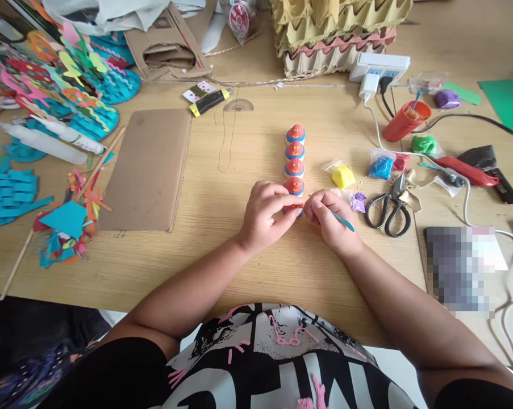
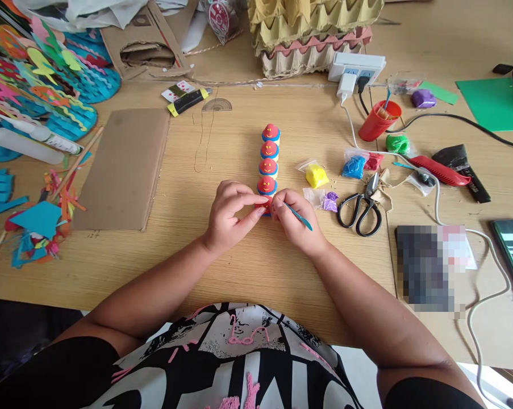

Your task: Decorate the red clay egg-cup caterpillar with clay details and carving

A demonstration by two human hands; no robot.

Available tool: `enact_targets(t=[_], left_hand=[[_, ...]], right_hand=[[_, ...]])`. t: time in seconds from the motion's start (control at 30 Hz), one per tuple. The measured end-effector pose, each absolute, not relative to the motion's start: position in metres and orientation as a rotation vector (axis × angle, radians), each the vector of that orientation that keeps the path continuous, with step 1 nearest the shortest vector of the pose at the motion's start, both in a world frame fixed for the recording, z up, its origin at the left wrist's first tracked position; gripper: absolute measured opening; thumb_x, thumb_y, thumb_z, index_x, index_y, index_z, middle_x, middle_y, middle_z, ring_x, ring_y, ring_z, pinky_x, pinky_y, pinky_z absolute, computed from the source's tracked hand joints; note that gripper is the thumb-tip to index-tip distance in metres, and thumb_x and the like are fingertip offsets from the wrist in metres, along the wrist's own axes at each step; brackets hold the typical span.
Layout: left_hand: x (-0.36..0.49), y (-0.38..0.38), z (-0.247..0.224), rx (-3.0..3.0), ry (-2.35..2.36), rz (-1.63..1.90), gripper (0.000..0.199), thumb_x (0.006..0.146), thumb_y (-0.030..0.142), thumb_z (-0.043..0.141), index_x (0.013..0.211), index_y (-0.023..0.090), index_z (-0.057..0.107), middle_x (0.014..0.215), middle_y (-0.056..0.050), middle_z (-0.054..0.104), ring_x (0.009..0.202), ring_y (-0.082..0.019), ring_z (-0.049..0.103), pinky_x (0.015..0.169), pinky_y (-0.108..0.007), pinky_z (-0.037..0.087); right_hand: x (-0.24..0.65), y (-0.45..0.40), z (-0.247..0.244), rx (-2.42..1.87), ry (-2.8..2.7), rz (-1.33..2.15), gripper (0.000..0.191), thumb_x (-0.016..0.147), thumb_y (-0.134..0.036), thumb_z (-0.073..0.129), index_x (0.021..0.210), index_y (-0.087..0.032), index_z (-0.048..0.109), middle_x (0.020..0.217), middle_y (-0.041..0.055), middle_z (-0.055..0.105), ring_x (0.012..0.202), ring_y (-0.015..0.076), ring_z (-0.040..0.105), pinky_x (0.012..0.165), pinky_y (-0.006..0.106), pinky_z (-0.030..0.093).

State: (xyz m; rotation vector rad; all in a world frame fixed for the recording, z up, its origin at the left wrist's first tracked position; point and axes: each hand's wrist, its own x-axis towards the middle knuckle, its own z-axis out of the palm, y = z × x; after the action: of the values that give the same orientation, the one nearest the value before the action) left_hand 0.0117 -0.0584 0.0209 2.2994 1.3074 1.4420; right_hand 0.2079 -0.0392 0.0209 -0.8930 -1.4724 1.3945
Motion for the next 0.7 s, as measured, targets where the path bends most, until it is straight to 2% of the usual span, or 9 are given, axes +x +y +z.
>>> enact_targets(t=[0.13,0.23,0.43,0.7], left_hand=[[0.0114,-0.0595,0.0212,2.311,1.334,1.382,0.018,0.107,0.039,0.066,0.109,0.027,0.08,0.098,-0.004,0.074,0.096,-0.02,0.065,0.096,-0.04,0.053],[0.0116,-0.0598,0.0215,2.307,1.322,1.386,0.02,0.107,0.043,0.066,0.109,0.028,0.08,0.097,-0.004,0.074,0.096,-0.02,0.065,0.096,-0.04,0.052],[0.0117,-0.0589,0.0201,2.291,1.329,1.408,0.01,0.102,0.037,0.074,0.105,0.029,0.079,0.093,-0.002,0.073,0.096,-0.02,0.063,0.095,-0.04,0.053],[0.0114,-0.0589,0.0208,2.332,1.307,1.47,0.011,0.103,0.033,0.073,0.097,0.03,0.081,0.087,-0.002,0.072,0.093,-0.019,0.062,0.091,-0.037,0.055]], right_hand=[[0.2072,-0.0404,0.0226,-0.893,-1.555,1.327,0.047,0.103,-0.063,0.065,0.078,-0.024,0.06,0.069,-0.0014,0.057,0.062,0.0143,0.046,0.063,0.032,0.043],[0.2069,-0.0407,0.0252,-0.89,-1.621,1.261,0.043,0.1,-0.061,0.071,0.081,-0.024,0.065,0.069,-0.0018,0.059,0.062,0.0141,0.046,0.066,0.032,0.045],[0.2073,-0.0417,0.029,-0.897,-1.631,1.218,0.041,0.096,-0.06,0.077,0.08,-0.024,0.067,0.07,-0.0015,0.062,0.061,0.0141,0.049,0.065,0.032,0.046],[0.2082,-0.0416,0.0267,-0.873,-1.624,1.223,0.037,0.096,-0.055,0.08,0.081,-0.023,0.069,0.072,-0.0015,0.063,0.061,0.0133,0.05,0.066,0.031,0.047]])
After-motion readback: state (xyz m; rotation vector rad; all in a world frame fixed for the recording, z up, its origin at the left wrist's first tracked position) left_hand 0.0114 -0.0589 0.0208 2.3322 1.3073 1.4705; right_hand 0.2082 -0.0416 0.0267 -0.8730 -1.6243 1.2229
